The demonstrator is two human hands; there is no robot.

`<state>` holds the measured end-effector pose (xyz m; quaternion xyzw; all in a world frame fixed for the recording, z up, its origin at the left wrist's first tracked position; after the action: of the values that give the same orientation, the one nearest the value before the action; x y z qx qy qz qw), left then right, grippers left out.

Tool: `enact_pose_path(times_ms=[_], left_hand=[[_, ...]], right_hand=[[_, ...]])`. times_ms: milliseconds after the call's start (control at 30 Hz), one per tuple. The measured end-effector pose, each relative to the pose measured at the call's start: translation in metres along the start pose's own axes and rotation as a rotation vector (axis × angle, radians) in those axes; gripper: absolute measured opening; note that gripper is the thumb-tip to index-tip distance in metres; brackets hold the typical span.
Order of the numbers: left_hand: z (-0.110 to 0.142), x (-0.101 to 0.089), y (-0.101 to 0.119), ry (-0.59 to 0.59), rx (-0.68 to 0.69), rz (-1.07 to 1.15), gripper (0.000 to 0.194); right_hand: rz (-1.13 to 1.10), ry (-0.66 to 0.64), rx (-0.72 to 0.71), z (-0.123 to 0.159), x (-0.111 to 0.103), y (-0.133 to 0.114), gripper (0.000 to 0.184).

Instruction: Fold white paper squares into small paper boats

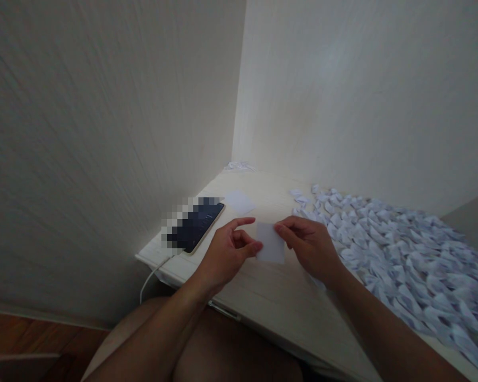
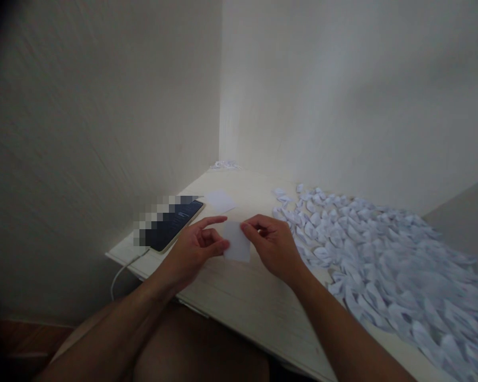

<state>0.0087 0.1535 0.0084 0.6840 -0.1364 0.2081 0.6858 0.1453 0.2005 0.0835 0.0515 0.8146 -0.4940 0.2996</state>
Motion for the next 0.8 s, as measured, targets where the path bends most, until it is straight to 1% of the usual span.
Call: enact_pose_path(times_ms=[133,267,400,467,567,667,800], left_hand=[[0.001,0.002,-0.004,-0.016,-0.032,0.047,0.071],[0.003,0.005,-0.008,-0.031,-0.075,0.062,0.071],[0.005,0.008,-0.01,-0.054,-0.1,0.025,0.063],[0.006,0.008,-0.01,-0.055,-0.101,0.016,0.062],[0.006,0.008,-0.009,-0.062,-0.091,0.004,0.067],[0.006,0.007,-0.009,-0.06,-0.095,-0.004,0.07],[0.006,0.007,-0.01,-0.061,-0.109,-0.034,0.075]], right_hand=[[-0.005,0.031,0.006,0.0,-0.004,0.004,0.024],[0.002,0.039,0.008,-0.002,-0.007,0.005,0.025],[0.015,0.044,0.028,-0.003,-0.009,0.007,0.026],[0.021,0.048,0.057,-0.003,-0.01,0.012,0.027],[-0.002,0.045,0.138,-0.003,-0.008,0.023,0.028],[-0.055,0.0,0.23,-0.002,-0.001,0.035,0.029],[-0.119,-0.118,0.325,0.002,0.014,0.044,0.028]])
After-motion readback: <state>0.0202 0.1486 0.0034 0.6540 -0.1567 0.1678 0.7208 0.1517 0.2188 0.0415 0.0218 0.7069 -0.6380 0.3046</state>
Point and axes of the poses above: each hand's wrist, its own z-axis away from the middle knuckle, its own x-axis out of the palm, y = z × x, the point moved 10 cm from there along -z, towards the middle knuckle, and after that the axes turned 8 degrees about z, right-handed, at the moved point
